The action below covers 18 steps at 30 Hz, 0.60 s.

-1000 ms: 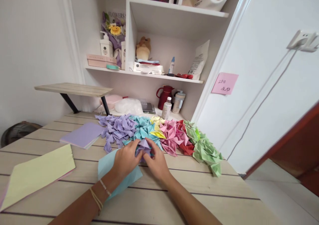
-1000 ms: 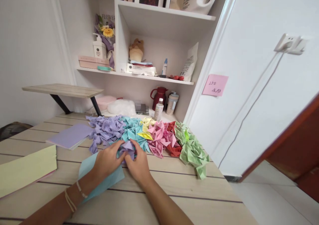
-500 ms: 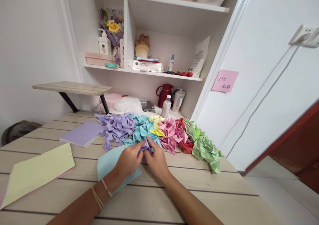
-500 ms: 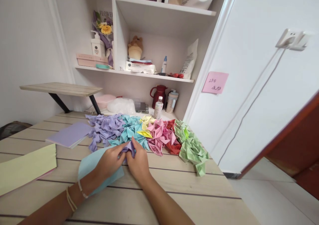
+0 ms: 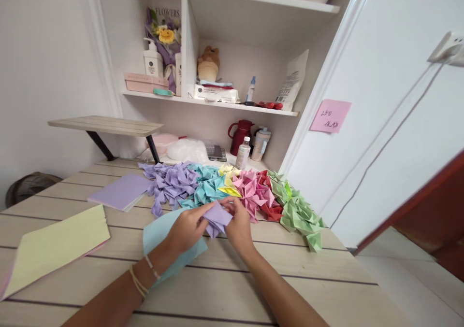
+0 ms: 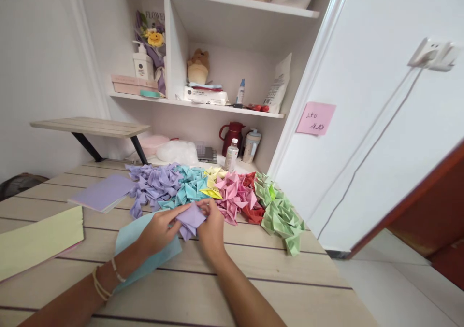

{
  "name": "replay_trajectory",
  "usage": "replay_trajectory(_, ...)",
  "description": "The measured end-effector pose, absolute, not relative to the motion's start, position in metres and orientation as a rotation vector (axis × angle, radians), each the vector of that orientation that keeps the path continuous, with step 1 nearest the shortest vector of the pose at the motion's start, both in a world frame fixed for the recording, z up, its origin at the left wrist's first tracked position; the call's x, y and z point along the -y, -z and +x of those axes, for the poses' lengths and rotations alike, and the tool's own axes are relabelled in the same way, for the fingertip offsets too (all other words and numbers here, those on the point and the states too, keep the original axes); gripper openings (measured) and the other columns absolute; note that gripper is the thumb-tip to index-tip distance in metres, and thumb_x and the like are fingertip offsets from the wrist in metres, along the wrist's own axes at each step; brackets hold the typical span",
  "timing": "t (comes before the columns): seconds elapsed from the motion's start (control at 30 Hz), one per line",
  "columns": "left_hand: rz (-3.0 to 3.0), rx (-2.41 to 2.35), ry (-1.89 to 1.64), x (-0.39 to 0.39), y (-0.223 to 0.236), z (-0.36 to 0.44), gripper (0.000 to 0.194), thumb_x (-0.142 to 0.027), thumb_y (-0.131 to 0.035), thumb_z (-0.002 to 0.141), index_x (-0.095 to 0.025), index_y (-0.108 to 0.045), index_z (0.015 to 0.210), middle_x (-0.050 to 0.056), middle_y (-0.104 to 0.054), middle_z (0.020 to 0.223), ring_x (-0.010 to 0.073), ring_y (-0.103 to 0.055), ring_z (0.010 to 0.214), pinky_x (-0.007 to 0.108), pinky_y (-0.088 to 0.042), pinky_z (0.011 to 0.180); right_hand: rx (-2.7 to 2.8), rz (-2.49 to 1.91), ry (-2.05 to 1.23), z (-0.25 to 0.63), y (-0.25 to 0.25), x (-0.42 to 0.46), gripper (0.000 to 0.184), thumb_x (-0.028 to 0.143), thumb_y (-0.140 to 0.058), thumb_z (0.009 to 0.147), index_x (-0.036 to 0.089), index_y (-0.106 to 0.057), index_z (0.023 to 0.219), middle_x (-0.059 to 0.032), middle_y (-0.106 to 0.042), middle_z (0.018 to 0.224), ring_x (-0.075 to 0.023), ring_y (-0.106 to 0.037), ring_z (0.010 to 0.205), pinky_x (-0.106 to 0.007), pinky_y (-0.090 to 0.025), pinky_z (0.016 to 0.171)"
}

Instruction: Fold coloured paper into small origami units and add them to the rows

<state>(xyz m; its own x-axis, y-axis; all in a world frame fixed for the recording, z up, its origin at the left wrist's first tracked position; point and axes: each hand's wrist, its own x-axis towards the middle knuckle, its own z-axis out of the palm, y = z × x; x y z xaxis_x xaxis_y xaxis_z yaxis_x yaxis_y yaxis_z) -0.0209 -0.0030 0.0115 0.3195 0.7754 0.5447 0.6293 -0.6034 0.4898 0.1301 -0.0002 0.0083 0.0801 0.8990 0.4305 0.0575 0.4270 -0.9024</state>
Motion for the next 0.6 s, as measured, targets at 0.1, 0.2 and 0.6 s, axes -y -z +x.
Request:
replay_trajectory(0.1, 2.232, -1.170, -1.210, -0.001, -0.011, -0.026, 0.042, -0.009, -0.046, 0.073, -0.022, -0.062, 0.110, 0.004, -0.070, 0.094, 0.0139, -0.063, 0.071, 0.023, -0.049, 0.068, 1.306, -0.891, -0.893, 0.139, -0.010, -0.006, 0.017, 0.011, -0.059, 0.061, 0.016, -0.060, 0.078, -0.0066, -0.067, 0.088, -0.0199, -0.063, 0.078, -0.030, -0.049, 0.068)
replay_trajectory(0.2, 2.023, -1.032, -1.204, -0.005, -0.009, -0.027, 0.038, -0.010, -0.048, 0.071, -0.018, -0.066, 0.103, 0.005, -0.071, 0.086, 0.0155, -0.063, 0.072, 0.024, -0.050, 0.068, 1.284, -0.836, -1.031, 0.144, -0.013, -0.010, 0.016, 0.015, -0.066, 0.059, 0.016, -0.064, 0.075, -0.0090, -0.066, 0.098, -0.0232, -0.062, 0.089, -0.033, -0.049, 0.074)
replay_trajectory(0.6, 1.445, -0.753, -1.164, -0.008, -0.028, -0.037, 0.034, -0.021, -0.072, 0.061, -0.013, -0.066, 0.094, 0.007, -0.070, 0.083, 0.0181, -0.064, 0.075, 0.028, -0.049, 0.070, 1.465, -0.733, -1.368, 0.165, -0.028, -0.011, 0.025, 0.026, -0.074, 0.061, 0.018, -0.069, 0.084, -0.0033, -0.068, 0.085, -0.0159, -0.061, 0.076, -0.029, -0.049, 0.072)
